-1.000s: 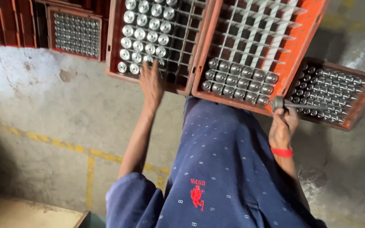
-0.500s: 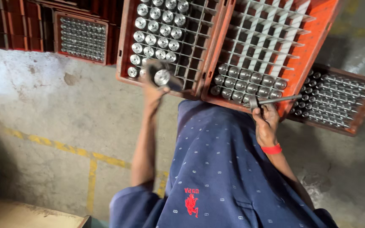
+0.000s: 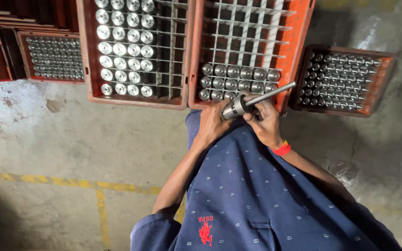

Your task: The person moves orange crates filled with small metal parts, places them on a metal table, and uses a metal rod to transfer parts between crates. The person repeatedly picks up parts with the rod and places them into an empty crate.

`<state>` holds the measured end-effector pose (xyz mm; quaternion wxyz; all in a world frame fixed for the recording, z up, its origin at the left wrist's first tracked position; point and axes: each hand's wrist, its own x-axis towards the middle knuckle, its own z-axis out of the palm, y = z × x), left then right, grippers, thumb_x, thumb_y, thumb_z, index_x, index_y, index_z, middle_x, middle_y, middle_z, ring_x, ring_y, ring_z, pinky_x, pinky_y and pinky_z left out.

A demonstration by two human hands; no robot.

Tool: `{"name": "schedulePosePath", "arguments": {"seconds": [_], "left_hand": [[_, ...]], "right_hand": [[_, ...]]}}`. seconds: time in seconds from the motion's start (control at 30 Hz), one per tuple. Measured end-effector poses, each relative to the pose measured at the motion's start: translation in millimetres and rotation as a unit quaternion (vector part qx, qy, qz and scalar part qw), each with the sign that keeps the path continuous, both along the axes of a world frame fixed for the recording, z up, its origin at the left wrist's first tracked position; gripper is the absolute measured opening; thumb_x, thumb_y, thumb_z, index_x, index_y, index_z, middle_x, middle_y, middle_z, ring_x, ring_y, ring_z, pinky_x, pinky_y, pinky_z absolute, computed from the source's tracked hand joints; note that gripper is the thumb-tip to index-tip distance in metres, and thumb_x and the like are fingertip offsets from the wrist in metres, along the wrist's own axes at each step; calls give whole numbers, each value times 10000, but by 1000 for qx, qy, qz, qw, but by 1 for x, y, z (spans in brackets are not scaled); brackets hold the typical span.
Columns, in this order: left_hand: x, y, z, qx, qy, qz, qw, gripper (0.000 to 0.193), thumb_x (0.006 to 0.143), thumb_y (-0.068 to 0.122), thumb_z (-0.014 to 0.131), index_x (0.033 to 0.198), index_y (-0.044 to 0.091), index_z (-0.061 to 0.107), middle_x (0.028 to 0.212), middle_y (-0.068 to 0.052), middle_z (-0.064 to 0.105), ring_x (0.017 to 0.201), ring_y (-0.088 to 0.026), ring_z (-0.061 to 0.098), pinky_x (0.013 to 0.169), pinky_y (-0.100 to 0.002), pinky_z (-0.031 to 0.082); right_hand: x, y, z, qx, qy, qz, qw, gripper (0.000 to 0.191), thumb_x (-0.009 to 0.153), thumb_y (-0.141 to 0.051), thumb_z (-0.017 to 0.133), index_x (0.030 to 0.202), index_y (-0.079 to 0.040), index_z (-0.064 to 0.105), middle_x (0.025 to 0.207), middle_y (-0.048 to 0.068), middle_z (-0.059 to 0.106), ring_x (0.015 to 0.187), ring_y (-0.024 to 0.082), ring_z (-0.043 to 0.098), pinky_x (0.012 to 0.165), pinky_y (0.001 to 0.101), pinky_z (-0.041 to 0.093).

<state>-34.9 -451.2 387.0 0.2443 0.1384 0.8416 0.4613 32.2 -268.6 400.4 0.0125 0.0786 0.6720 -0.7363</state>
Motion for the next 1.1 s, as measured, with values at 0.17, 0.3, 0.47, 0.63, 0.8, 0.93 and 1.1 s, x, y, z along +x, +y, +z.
{"name": "schedulePosePath", "arguments": {"seconds": [0.17,0.3,0.47,0.63,0.8,0.93,1.1], "left_hand": [[-1,15,-2,31,-49,-73,996,429,706,188,792,1110,78,697,893,-187,747,836,-381,723,741,-473,544],[1,25,-8,19,-61,-101,993,438,736,225,804,1122,52,691,878,-212,737,845,-378,728,767,-468,555],[-8,34,-16,63,-60,-117,989,487,807,338,834,1148,29,673,928,-221,746,882,-375,743,773,-472,561],[-53,14,-41,-111,14,-100,989,736,929,468,746,1476,44,494,906,-254,704,853,-423,700,802,-492,552],[-106,-4,-82,-174,399,-40,899,686,851,-2,544,1520,11,392,1374,-237,559,1026,-436,709,837,-448,593],[-113,-6,-100,-181,391,-53,901,622,789,-34,553,1395,88,489,1369,-231,570,982,-419,705,820,-450,592],[-94,-54,-79,-32,232,63,970,284,985,4,630,1256,83,660,1208,-177,688,921,-395,700,749,-476,579]], "right_hand": [[10,33,-20,-39,-10,64,997,485,969,-236,774,1321,-3,537,1470,134,573,1295,192,596,1071,316,519],[15,48,-36,-54,-31,49,997,488,959,-218,784,1334,3,561,1436,151,613,1297,194,593,1101,314,478],[18,61,-51,-5,-10,24,1000,403,962,-153,753,1300,19,616,1380,118,630,1221,156,602,1038,293,501],[-1,80,-65,-151,-7,-223,963,294,1008,61,641,1298,18,629,1121,51,643,904,75,545,779,209,445],[1,98,-65,-106,7,-270,957,275,1015,114,551,1257,-1,615,1113,13,612,966,51,543,860,197,454],[9,84,-71,-113,-6,-261,959,321,986,113,584,1286,5,627,1077,-16,580,961,51,523,902,201,448],[27,56,-83,-135,-31,-254,957,212,1019,94,614,1203,-12,605,1102,-14,594,974,63,537,891,224,457]]}}
